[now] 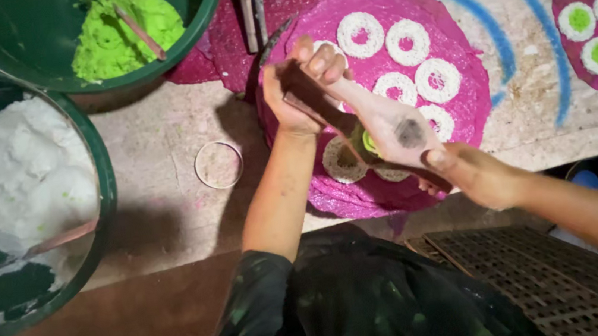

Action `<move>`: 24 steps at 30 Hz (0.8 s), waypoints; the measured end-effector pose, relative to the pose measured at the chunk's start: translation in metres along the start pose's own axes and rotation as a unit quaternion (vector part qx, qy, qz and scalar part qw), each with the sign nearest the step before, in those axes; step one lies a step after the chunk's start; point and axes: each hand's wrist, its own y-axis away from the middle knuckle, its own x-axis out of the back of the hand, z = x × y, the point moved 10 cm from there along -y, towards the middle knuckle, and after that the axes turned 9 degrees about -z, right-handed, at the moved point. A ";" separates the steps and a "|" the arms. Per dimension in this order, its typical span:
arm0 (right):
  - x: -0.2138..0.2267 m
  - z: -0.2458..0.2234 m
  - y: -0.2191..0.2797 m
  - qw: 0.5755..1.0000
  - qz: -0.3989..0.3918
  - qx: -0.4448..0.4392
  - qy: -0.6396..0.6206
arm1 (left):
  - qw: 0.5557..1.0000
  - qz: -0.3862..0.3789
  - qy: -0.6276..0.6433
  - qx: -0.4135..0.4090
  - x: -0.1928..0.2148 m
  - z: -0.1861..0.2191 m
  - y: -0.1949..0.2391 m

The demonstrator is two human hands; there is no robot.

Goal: The person prepares colorful snacks by pressing white and green dough into small molds using a hand-held tool and a stick. They arrange the finished snacks on a large tray and refill the tool from bowls containing more dough.

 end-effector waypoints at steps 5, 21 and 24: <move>-0.012 -0.016 0.004 0.999 -0.029 0.019 -0.011 | 0.999 0.024 -0.023 0.001 0.004 0.000 0.010; 0.027 -0.165 0.040 0.968 -0.042 0.205 0.140 | 0.980 0.036 -0.184 0.059 -0.085 0.038 -0.082; 0.029 -0.176 0.013 0.964 -0.004 0.210 0.162 | 0.995 -0.002 -0.095 0.012 -0.062 0.055 -0.091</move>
